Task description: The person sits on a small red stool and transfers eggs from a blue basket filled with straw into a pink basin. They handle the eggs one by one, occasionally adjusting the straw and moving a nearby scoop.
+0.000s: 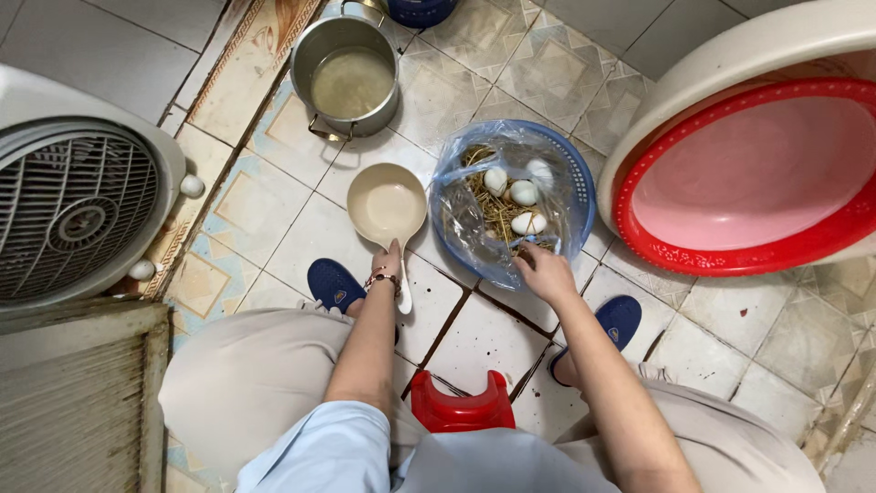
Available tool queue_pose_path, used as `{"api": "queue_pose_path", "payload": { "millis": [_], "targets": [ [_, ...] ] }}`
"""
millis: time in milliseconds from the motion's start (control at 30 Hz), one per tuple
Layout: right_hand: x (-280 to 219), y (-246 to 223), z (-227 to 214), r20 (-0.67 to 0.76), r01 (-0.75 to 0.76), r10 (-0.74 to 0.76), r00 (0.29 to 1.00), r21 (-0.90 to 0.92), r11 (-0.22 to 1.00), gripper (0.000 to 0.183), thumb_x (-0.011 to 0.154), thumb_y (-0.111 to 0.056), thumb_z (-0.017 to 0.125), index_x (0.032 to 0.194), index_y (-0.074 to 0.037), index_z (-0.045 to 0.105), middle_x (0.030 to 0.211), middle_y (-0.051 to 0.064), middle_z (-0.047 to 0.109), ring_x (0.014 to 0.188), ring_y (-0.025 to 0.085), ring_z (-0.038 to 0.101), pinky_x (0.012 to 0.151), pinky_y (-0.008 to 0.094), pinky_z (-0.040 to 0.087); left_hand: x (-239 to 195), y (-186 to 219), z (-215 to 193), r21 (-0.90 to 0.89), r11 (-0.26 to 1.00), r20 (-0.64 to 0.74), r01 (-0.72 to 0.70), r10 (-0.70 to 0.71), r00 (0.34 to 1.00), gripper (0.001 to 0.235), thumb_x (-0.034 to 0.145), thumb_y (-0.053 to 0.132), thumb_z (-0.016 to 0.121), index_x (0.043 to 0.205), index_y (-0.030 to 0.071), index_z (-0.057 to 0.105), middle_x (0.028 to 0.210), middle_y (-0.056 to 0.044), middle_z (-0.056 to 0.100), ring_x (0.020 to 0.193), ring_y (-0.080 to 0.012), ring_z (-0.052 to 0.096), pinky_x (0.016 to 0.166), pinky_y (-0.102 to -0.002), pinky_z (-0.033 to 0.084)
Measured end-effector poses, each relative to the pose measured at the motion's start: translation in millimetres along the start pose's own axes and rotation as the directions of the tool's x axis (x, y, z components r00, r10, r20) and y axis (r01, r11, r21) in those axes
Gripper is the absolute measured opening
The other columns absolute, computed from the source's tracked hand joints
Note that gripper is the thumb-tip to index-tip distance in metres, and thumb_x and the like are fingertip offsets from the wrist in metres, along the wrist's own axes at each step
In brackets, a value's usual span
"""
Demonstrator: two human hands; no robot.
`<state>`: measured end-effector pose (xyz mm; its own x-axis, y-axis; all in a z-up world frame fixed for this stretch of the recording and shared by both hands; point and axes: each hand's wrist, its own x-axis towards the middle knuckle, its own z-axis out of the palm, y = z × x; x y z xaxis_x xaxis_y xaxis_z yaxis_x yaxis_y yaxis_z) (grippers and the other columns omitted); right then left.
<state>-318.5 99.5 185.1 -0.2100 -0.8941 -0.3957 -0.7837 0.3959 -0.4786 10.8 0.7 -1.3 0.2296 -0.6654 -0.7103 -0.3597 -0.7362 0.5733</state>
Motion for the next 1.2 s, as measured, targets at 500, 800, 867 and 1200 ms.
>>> {"api": "queue_pose_path", "payload": {
  "millis": [500,800,867,1200],
  "targets": [
    [-30,-13,-5,-0.129,0.219,-0.207,0.97,0.089,0.972,0.029,0.093,-0.026,0.066,0.115,-0.009,0.074,0.103,0.016,0.076,0.094,0.036,0.072,0.084,0.045,0.056,-74,58,4,0.379,0.886,-0.376,-0.267,0.411,0.83,0.065,0.081,0.027,0.074,0.135,-0.002,0.054,0.133,-0.032,0.051,0.122,-0.0479,0.05,0.102,-0.053,0.041],
    [-28,13,-15,-0.123,-0.019,0.036,0.992,0.136,0.991,0.037,0.091,-0.026,0.068,0.124,-0.01,0.07,0.11,0.017,0.074,0.094,0.035,0.072,0.086,0.045,0.056,-132,136,68,0.251,0.415,0.054,-0.875,0.896,0.44,0.032,0.092,0.012,0.062,0.123,0.004,0.064,0.128,-0.02,0.064,0.122,-0.0383,0.061,0.11,-0.045,0.045],
    [-26,10,-15,-0.139,0.017,-0.001,0.99,0.116,0.993,0.035,0.091,-0.026,0.069,0.122,-0.009,0.071,0.112,0.017,0.073,0.097,0.036,0.071,0.088,0.045,0.055,-135,140,84,0.262,0.236,0.267,-0.936,0.914,0.305,0.032,0.092,0.013,0.063,0.123,0.008,0.066,0.128,-0.018,0.067,0.123,-0.037,0.062,0.114,-0.044,0.043],
    [16,-10,-19,-0.301,0.347,-0.329,0.895,0.008,0.938,0.032,0.089,-0.02,0.068,0.118,-0.007,0.071,0.125,0.013,0.07,0.122,0.034,0.06,0.104,0.045,0.049,-121,82,73,0.497,0.276,0.424,-0.823,0.75,0.507,0.052,0.077,0.031,0.078,0.117,0.001,0.067,0.123,-0.024,0.061,0.121,-0.0403,0.055,0.114,-0.05,0.036]
  ]
}}
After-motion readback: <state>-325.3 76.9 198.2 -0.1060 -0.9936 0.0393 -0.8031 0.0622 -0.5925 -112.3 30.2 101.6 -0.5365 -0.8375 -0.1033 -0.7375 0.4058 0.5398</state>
